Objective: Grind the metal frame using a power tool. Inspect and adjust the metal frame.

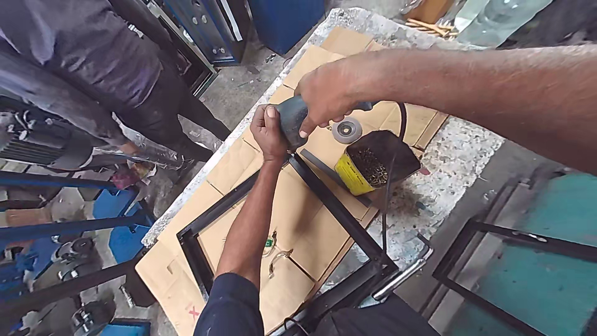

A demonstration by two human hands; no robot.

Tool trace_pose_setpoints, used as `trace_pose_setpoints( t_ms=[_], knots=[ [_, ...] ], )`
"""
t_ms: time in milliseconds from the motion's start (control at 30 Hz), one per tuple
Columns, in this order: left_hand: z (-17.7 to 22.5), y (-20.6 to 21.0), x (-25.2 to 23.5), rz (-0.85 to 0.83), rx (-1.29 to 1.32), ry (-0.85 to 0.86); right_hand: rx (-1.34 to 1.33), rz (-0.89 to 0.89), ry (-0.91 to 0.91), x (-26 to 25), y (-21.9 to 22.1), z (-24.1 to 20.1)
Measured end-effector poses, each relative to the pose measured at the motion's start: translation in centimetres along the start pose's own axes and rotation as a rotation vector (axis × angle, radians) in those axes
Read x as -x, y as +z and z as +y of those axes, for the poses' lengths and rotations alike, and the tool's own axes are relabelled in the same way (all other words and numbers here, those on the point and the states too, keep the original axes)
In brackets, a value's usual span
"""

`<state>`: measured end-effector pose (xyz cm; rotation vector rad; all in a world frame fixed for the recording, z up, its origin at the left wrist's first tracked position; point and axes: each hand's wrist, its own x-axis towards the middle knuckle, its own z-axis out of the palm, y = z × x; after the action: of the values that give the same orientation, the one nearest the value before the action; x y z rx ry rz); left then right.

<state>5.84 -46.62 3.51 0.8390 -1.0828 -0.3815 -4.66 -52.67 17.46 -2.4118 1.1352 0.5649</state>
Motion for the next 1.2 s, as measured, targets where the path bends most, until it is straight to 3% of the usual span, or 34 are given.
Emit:
trace_pose_setpoints(
  t_ms=[67,167,233,433,533,633,700,1000,1100,1200],
  knots=[
    [-4.2,-2.7,0.4,0.017,0.027,0.034,0.145,0.149,-0.067,0.7,0.6,-0.2],
    [-4.1,-3.0,1.3,0.038,-0.011,-0.063,0.261,0.373,-0.203,2.3,2.0,0.3],
    [-4.2,-3.7,2.5,-0.003,-0.045,-0.101,0.285,0.409,-0.258,2.5,2.4,0.5],
    [-4.2,-3.1,2.3,0.034,-0.004,-0.142,0.345,0.374,-0.240,2.7,2.5,0.3],
    [-4.0,-3.3,2.0,0.034,-0.038,-0.160,0.251,0.330,-0.195,2.4,2.4,0.2],
    [-4.1,-2.9,1.5,0.060,-0.064,-0.149,-0.101,-0.073,-0.087,1.3,0.1,0.9],
    [-4.2,-2.8,1.4,0.071,-0.050,-0.174,-0.394,-0.196,-0.071,0.5,0.5,2.0],
    [-3.8,-3.0,1.6,0.039,0.023,-0.128,-0.305,-0.165,-0.033,0.6,0.2,1.2],
    [-3.1,-3.5,3.0,-0.025,-0.019,-0.183,-0.267,-0.144,-0.044,1.0,0.5,1.0],
    [-3.0,-2.5,1.2,0.040,0.064,-0.087,-0.231,-0.105,-0.047,1.0,0.2,1.1]
  ],
)
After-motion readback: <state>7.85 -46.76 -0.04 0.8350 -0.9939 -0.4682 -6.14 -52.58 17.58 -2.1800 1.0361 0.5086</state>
